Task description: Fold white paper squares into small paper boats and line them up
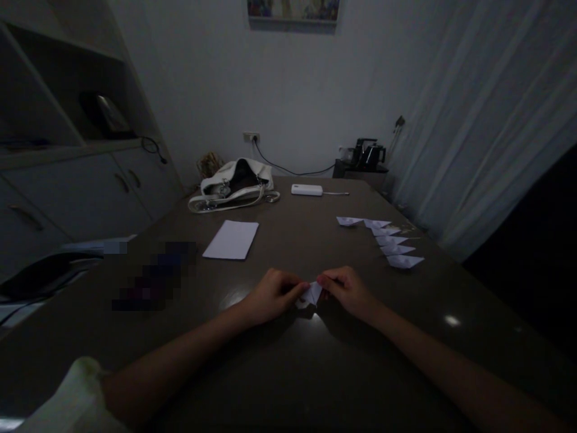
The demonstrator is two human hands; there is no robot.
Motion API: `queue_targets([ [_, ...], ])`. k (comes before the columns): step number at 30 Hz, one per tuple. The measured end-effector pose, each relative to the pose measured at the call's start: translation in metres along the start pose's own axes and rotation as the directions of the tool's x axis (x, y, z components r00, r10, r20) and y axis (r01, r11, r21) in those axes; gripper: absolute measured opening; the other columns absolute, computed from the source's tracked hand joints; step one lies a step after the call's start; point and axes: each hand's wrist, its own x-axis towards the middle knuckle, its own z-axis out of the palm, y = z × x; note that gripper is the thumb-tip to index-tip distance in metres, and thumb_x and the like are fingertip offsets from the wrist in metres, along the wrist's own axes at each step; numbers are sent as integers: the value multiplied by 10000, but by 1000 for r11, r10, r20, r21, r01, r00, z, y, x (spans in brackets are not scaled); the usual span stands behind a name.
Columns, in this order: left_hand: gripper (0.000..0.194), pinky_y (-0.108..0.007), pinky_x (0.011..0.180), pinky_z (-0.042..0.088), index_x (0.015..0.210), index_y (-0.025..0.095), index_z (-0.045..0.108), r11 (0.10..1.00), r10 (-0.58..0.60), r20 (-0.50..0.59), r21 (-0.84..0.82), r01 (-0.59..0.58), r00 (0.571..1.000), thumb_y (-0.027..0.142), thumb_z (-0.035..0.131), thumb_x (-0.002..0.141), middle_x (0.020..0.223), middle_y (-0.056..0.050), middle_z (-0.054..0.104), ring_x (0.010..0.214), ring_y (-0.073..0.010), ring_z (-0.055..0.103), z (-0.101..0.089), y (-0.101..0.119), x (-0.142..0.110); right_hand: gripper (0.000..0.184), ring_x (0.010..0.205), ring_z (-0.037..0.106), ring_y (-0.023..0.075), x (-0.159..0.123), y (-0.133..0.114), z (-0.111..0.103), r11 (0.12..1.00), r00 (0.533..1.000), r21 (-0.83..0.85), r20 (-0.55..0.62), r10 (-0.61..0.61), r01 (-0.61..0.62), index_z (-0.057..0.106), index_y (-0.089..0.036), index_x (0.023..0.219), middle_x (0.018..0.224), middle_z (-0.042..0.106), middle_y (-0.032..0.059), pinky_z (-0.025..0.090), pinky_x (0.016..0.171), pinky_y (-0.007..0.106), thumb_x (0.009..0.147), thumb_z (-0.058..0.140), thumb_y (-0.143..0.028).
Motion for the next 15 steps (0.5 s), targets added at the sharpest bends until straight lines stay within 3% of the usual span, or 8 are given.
queue_targets([
  [3, 419, -178, 469, 292, 672, 116, 596, 1000, 18, 47, 11, -19, 999, 373, 387, 930, 531, 20, 520, 476, -80, 448, 0, -3, 0, 479, 511, 524, 120, 1, 3, -1, 1000, 1000, 26, 9, 4, -4, 607, -147, 585, 537, 585, 24, 384, 514, 231, 844, 486, -532],
  [7, 446, -173, 491, 319, 657, 110, 610, 999, 42, 14, 8, -42, 999, 374, 382, 935, 536, 9, 537, 489, -82, 474, -2, -7, 0, 479, 491, 507, 114, 2, 4, -3, 997, 998, 63, -23, 54, -52, 625, -145, 602, 533, 581, 23, 367, 485, 224, 846, 483, -532],
  [15, 498, -169, 473, 324, 669, 107, 635, 999, -3, 62, -43, 5, 998, 421, 355, 936, 503, 17, 513, 468, -81, 471, -5, -10, 2, 484, 479, 493, 116, 2, 0, -8, 997, 991, -76, -132, -35, 25, 608, -150, 546, 489, 547, 16, 354, 489, 233, 845, 489, -513],
])
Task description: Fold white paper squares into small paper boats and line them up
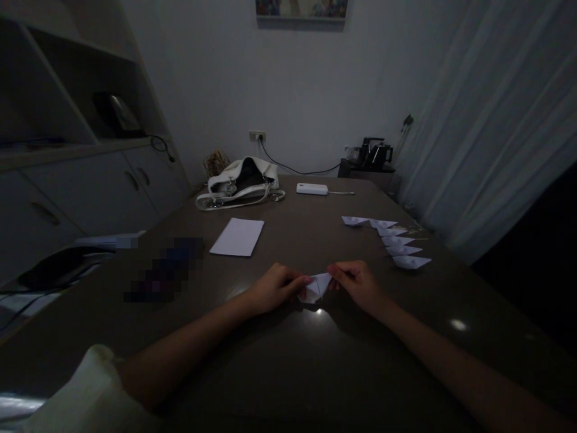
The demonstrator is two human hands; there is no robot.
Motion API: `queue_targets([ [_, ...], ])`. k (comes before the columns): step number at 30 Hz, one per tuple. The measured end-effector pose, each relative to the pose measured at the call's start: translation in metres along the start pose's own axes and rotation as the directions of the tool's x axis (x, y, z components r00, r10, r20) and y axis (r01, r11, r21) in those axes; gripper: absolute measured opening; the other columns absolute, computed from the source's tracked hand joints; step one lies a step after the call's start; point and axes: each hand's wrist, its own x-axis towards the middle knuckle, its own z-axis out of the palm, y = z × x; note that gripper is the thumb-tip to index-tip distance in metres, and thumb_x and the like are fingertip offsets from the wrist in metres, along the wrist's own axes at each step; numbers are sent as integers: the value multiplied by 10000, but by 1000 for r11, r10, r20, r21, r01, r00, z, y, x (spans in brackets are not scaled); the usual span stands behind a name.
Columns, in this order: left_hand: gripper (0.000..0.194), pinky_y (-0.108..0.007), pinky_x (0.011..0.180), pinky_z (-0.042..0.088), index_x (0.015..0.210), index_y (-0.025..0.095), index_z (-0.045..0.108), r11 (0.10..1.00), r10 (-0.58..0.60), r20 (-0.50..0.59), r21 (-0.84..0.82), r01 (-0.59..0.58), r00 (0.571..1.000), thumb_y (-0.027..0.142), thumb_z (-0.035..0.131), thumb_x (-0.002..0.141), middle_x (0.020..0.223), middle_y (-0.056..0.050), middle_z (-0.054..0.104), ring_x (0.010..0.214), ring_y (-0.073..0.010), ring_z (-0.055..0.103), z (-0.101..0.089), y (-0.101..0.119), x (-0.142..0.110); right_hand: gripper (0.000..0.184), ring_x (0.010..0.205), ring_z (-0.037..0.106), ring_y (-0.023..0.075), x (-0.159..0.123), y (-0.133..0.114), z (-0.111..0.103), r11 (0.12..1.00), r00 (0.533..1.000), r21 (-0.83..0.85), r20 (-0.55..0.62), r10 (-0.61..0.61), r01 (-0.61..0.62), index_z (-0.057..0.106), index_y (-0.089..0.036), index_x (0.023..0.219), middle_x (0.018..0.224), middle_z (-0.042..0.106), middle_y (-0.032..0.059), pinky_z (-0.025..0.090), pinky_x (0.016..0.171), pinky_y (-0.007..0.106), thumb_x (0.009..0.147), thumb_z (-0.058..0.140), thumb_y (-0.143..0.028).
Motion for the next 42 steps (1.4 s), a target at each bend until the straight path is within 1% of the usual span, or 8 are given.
queue_targets([
  [4, 483, -173, 474, 317, 640, 102, 617, 1000, -4, -83, 30, 6, 997, 400, 371, 929, 495, 18, 506, 459, -80, 465, -1, -3, 0, 493, 489, 494, 114, 1, 2, 1, 987, 998, 147, 26, 60, -64, 626, -145, 621, 535, 560, 18, 370, 482, 229, 829, 474, -566],
  [6, 490, -179, 461, 304, 633, 100, 613, 1000, -13, -133, 22, 16, 991, 417, 374, 920, 491, 18, 499, 449, -82, 448, -2, -4, 1, 485, 502, 495, 111, 1, 1, 2, 973, 994, 217, 90, 62, -80, 639, -143, 674, 566, 565, 15, 377, 485, 226, 797, 502, -592],
  [10, 516, -184, 458, 308, 640, 99, 616, 998, -43, -186, -49, 34, 982, 447, 353, 916, 500, 16, 498, 460, -89, 442, -2, -10, 3, 347, 546, 518, 112, 0, -2, 6, 979, 970, 171, 231, 73, -115, 658, -142, 688, 623, 607, 21, 389, 519, 225, 740, 639, -484],
  [15, 517, -186, 474, 321, 681, 102, 631, 995, -30, -172, -96, 14, 985, 475, 356, 910, 526, 24, 494, 483, -90, 438, -2, -15, 6, 307, 504, 488, 98, 1, -3, 8, 980, 979, 141, 165, 120, -144, 629, -142, 666, 596, 584, 12, 381, 490, 223, 766, 612, -432],
  [18, 518, -188, 470, 315, 704, 100, 633, 996, -28, -160, -84, 15, 987, 486, 353, 907, 538, 24, 499, 488, -91, 434, -2, -16, 6, 292, 499, 482, 95, 2, -2, 8, 977, 975, 147, 182, 128, -156, 629, -140, 759, 632, 582, 10, 378, 474, 220, 768, 608, -431],
  [26, 494, -194, 486, 310, 712, 102, 637, 1000, 5, -114, -14, -7, 993, 452, 354, 917, 547, 23, 502, 501, -92, 435, -2, -14, 7, 240, 550, 496, 95, 5, 0, 10, 999, 988, 38, 154, 18, -24, 600, -137, 640, 591, 559, -3, 381, 536, 220, 809, 563, -303],
  [34, 342, -210, 595, 380, 782, 111, 632, 998, 63, -174, -12, -66, 983, 388, 459, 882, 683, -3, 575, 642, -123, 512, -3, -12, 8, 201, 559, 505, 102, 4, 2, 11, 1000, 977, 29, 214, -8, 2, 606, -136, 664, 603, 570, -7, 375, 545, 219, 799, 577, -282],
  [42, 354, -209, 550, 369, 718, 110, 608, 1000, -2, -272, 6, 3, 962, 399, 470, 868, 631, 1, 561, 601, -122, 497, -4, -6, 7, 197, 599, 517, 105, 3, 5, 14, 993, 984, 113, 179, -1, -20, 619, -139, 723, 651, 566, -10, 403, 589, 229, 782, 616, -327],
])
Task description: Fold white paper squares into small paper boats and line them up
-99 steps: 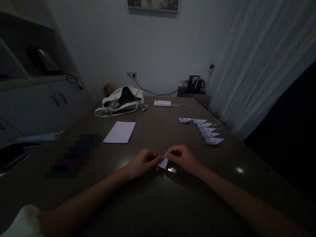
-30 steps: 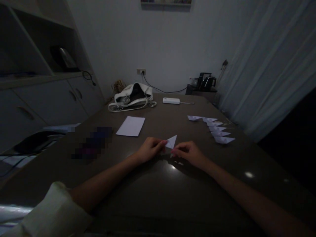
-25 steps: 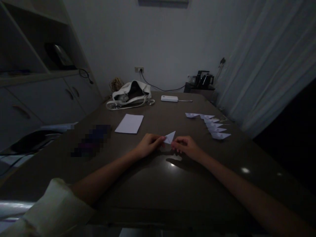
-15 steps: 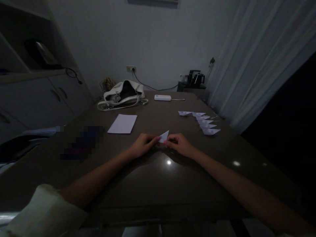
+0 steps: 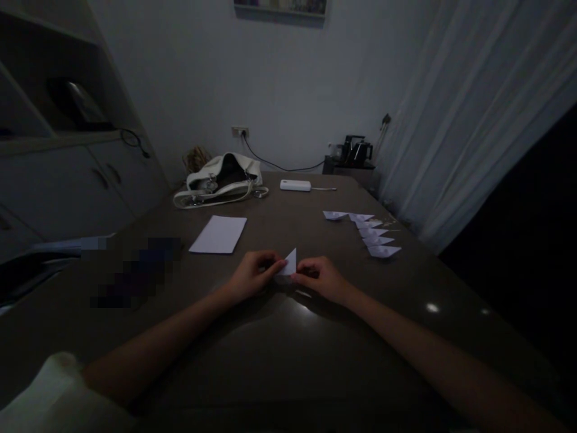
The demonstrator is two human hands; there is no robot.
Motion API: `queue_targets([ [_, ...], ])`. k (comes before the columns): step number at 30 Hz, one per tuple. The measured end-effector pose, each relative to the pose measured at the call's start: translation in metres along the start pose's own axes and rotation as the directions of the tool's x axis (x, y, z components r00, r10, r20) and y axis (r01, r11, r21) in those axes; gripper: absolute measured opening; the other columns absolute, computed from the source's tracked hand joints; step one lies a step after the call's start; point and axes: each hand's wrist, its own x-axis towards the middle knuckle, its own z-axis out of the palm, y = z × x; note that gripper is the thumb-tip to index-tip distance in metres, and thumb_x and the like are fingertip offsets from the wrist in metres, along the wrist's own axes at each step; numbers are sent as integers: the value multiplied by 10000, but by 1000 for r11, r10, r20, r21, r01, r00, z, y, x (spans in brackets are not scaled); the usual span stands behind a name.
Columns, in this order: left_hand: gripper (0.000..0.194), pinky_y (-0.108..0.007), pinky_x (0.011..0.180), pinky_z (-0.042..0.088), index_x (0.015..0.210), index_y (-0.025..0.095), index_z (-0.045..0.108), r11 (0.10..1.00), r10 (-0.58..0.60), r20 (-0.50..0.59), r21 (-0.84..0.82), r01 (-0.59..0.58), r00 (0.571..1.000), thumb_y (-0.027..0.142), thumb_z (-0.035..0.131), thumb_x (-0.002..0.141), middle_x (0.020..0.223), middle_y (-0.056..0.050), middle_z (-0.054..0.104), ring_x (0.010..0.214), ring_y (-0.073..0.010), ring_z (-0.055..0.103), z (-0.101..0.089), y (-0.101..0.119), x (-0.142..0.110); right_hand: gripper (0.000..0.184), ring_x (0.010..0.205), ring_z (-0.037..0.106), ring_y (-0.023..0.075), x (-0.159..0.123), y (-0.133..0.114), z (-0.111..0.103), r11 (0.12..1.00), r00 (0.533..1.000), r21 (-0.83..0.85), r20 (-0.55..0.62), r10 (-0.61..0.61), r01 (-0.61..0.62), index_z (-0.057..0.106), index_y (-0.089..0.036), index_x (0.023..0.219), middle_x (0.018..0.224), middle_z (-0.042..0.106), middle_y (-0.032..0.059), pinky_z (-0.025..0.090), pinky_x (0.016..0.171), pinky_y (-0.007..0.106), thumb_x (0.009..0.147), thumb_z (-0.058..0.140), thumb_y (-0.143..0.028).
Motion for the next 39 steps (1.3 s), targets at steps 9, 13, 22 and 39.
queue_targets([
  [9, 353, -213, 565, 380, 723, 119, 607, 999, -13, -57, 47, 16, 998, 401, 462, 878, 647, -14, 584, 616, -133, 517, 1, 9, -10, 206, 538, 491, 94, -3, -8, 8, 990, 995, 114, -36, 92, -87, 597, -153, 653, 598, 557, -11, 367, 508, 201, 748, 634, -332],
  [13, 345, -211, 559, 381, 709, 128, 593, 998, -34, -44, 59, 36, 998, 397, 456, 875, 647, -18, 585, 614, -133, 511, -1, 15, -12, 225, 522, 479, 97, -5, -9, 12, 979, 991, 169, -49, 127, -118, 588, -157, 641, 591, 545, -9, 360, 495, 208, 746, 629, -352],
  [22, 407, -190, 512, 341, 647, 130, 550, 994, -58, 118, 99, 47, 991, 393, 381, 907, 558, 16, 517, 526, -100, 460, -7, 7, -11, 235, 547, 458, 96, -3, -2, 14, 981, 987, 169, -105, 119, -101, 581, -160, 712, 620, 509, -14, 349, 495, 201, 783, 593, -385],
  [39, 358, -205, 536, 340, 766, 107, 609, 998, -48, 102, 56, 43, 994, 387, 430, 899, 632, 0, 561, 574, -112, 474, 6, 6, -17, 258, 535, 425, 89, -5, -10, 10, 999, 998, -15, 39, 47, -46, 593, -149, 711, 583, 476, -30, 311, 492, 199, 834, 543, -370],
])
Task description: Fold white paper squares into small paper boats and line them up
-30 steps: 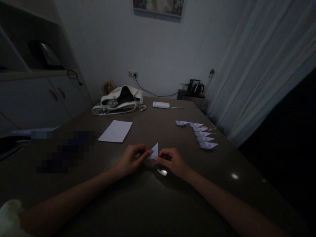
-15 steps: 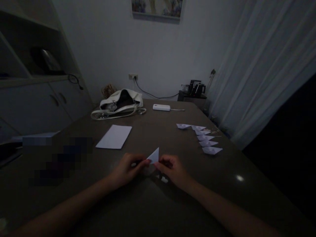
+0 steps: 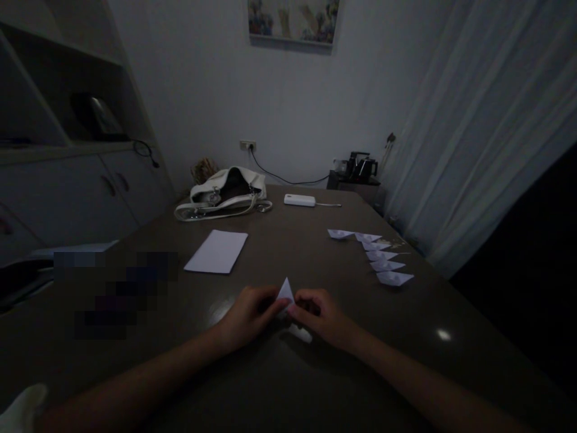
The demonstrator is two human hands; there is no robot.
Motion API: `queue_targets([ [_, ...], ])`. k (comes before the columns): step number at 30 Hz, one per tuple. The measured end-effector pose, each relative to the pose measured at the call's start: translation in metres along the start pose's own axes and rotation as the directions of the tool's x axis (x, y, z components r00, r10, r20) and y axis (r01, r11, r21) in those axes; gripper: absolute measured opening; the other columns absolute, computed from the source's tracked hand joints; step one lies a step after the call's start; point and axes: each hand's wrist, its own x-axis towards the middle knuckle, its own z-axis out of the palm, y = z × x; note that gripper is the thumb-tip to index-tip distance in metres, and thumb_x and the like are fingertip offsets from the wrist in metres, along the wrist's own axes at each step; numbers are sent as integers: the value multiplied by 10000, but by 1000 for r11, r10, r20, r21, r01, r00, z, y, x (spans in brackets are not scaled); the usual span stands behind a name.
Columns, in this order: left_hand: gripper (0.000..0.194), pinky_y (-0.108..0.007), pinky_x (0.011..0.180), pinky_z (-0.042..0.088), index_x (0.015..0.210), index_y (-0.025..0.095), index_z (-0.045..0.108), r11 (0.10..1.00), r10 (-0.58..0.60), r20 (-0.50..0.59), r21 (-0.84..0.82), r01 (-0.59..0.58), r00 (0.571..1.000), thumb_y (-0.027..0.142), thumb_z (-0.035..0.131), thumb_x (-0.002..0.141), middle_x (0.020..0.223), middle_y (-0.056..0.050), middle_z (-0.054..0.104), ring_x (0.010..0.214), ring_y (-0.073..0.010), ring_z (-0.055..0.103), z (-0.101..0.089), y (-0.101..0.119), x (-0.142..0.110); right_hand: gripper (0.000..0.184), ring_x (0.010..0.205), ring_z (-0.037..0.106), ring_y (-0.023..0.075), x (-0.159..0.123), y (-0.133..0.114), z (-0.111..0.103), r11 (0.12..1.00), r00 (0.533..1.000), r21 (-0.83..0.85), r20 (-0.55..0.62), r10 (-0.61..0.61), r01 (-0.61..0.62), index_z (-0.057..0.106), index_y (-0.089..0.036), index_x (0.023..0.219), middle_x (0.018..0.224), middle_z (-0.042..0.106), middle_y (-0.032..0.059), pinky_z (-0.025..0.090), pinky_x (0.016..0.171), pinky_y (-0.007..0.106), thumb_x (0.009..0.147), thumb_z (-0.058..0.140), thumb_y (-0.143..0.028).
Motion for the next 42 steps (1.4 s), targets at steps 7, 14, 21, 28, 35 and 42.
queue_targets([
  [7, 391, -214, 521, 400, 890, 122, 556, 837, -109, 99, -527, 145, 989, 477, 391, 899, 696, -12, 583, 568, -114, 510, 2, -9, 16, 331, 500, 429, 88, 25, 6, -11, 987, 998, 147, 41, 55, -60, 528, -160, 704, 593, 498, -24, 333, 469, 199, 823, 527, -469],
  [14, 401, -212, 585, 434, 1039, 144, 539, 489, -78, 49, -868, 81, 996, 429, 645, 777, 742, -27, 623, 612, -111, 575, -3, -36, 33, 403, 540, 443, 100, 63, 18, -12, 988, 993, 110, 32, -117, 113, 559, -149, 687, 635, 544, 3, 345, 519, 220, 787, 556, -539],
  [21, 367, -215, 573, 423, 1061, 135, 562, 537, -36, 118, -835, 119, 992, 412, 604, 824, 763, -44, 634, 610, -107, 577, -7, -39, 29, 360, 558, 484, 109, 59, 24, -9, 979, 989, 164, 65, -134, 122, 593, -143, 706, 638, 571, 12, 367, 553, 234, 813, 562, -485],
  [28, 387, -242, 601, 447, 1109, 144, 524, 667, 0, 90, -742, 67, 996, 447, 515, 867, 783, -42, 621, 636, -124, 582, -8, -35, 22, 322, 609, 530, 122, 58, 21, -10, 975, 984, 182, 106, -145, 124, 600, -143, 729, 659, 595, 19, 390, 591, 244, 816, 572, -452],
  [35, 361, -195, 499, 352, 930, 121, 620, 972, 32, 27, -234, -24, 999, 421, 421, 911, 588, 18, 531, 524, -103, 484, -14, -23, 14, 371, 539, 459, 100, 55, 15, -11, 984, 996, 155, -2, -89, 88, 548, -152, 630, 579, 500, -14, 357, 519, 221, 788, 580, -486],
  [42, 422, -184, 472, 326, 823, 109, 604, 957, 13, 138, -289, 27, 990, 462, 388, 908, 577, 29, 478, 510, -94, 436, -15, -26, 16, 376, 550, 509, 104, 57, 20, -7, 984, 990, 158, 103, -99, 82, 637, -131, 727, 623, 575, 14, 401, 529, 219, 775, 600, -502],
])
